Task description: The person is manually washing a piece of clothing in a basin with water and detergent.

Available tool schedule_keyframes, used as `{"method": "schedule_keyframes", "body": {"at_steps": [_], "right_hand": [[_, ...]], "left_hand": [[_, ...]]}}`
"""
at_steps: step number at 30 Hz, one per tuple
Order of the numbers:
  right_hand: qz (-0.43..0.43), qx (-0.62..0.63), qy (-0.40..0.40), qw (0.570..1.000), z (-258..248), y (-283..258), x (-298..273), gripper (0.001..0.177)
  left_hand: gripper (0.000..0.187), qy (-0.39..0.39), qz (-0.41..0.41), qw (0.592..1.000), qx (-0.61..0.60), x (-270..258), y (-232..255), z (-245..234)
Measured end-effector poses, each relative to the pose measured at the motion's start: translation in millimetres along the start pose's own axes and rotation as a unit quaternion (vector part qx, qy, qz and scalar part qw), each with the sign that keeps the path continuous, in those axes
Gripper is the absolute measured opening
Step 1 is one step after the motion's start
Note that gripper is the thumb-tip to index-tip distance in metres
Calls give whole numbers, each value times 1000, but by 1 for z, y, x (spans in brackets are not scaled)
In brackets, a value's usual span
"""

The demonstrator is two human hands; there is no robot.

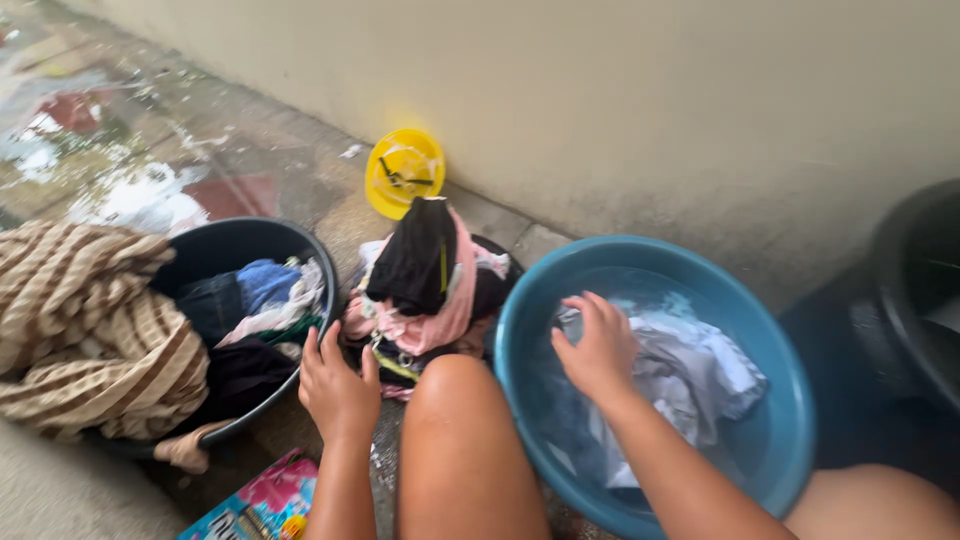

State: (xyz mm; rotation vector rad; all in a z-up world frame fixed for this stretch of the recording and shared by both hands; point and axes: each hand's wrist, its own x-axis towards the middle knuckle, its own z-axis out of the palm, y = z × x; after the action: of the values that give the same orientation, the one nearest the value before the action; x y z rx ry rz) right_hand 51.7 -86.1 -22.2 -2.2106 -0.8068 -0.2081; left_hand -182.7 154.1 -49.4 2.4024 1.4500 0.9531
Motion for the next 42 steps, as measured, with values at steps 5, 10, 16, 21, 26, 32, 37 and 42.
{"method": "schedule_keyframes", "body": {"at_steps": [5,10,16,21,26,32,37,42], "right_hand": [[245,-221,-208,921,-52,44,-8,95],[305,-262,-292,868,-87,56,-21,131],[348,-263,-320,841,-85,81,-43,138],[300,-278,-350,842,-74,89,-46,128],[299,-275,-426,808,-62,92,-43,128],[267,-322,-479,772,-32,131,-52,108],[338,-231,-439,800,-21,155,-62,84],[284,-171,-429,840,-20,161,-72,82]], "left_hand": [[58,-5,121,989,-82,17,106,-26],[72,-156,290,939,-103,-1,210,-17],[99,-367,432,824,-5,-49,269,47],[122,-498,423,739,164,-74,281,66],[101,-546,407,703,205,-106,248,140],[65,-583,418,661,219,-137,204,224],[43,-611,430,625,226,-159,150,277],[32,-595,506,589,205,-166,138,332]]}}
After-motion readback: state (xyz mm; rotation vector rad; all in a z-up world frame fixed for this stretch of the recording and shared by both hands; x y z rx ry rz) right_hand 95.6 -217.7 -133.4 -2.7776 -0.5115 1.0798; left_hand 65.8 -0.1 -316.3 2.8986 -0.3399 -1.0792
